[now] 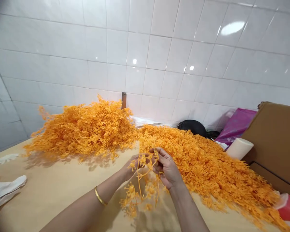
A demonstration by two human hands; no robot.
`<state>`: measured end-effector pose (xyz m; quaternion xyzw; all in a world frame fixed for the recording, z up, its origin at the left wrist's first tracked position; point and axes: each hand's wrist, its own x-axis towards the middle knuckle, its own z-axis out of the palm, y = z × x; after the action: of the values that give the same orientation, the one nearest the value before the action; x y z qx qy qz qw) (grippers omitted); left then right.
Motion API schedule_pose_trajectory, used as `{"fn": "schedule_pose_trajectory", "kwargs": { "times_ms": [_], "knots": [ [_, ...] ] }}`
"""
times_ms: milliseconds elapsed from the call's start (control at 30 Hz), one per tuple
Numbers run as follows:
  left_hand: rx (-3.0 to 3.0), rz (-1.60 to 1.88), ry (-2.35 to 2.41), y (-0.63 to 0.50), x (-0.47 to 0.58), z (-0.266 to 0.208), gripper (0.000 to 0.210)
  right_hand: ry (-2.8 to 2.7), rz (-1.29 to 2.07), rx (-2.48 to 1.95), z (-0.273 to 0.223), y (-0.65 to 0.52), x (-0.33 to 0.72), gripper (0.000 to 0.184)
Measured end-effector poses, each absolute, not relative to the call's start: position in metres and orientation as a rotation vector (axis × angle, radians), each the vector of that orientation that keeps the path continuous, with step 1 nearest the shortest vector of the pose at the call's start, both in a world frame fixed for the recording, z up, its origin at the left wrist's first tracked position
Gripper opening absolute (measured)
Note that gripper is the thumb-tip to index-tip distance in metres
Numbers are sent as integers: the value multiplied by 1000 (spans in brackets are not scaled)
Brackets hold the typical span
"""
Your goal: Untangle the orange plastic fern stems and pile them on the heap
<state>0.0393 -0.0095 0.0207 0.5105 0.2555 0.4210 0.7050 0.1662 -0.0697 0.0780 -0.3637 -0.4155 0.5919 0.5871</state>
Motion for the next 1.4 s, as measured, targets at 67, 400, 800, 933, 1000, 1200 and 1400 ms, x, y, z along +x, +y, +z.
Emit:
{"fn": "schedule_pose_trajectory", "kwargs": {
  "times_ms": [67,400,800,933,1000,1200,1400],
  "knots": [
    [958,932,535,-1,30,31,41,-972,1409,-826,70,-63,167,22],
    [683,846,402,1,-23,27,42,-976,1306,-983,50,-14,147,23],
    [863,595,556,-8,-17,7,28,-1099,1018,-1216,68,41,141,18],
    [746,735,681,0,-12,4,16,-1242,553,-1303,64,34,150,22],
    [683,772,718,6,-9,3,13,-1359,405,-1367,58,23,153,17],
    [655,820,760,10,5,4,12,-1354,826,-1459,35,-10,143,32],
    [875,839,432,6,-6,7,27,-1448,982,-1207,22,-14,134,22]
  ]
}}
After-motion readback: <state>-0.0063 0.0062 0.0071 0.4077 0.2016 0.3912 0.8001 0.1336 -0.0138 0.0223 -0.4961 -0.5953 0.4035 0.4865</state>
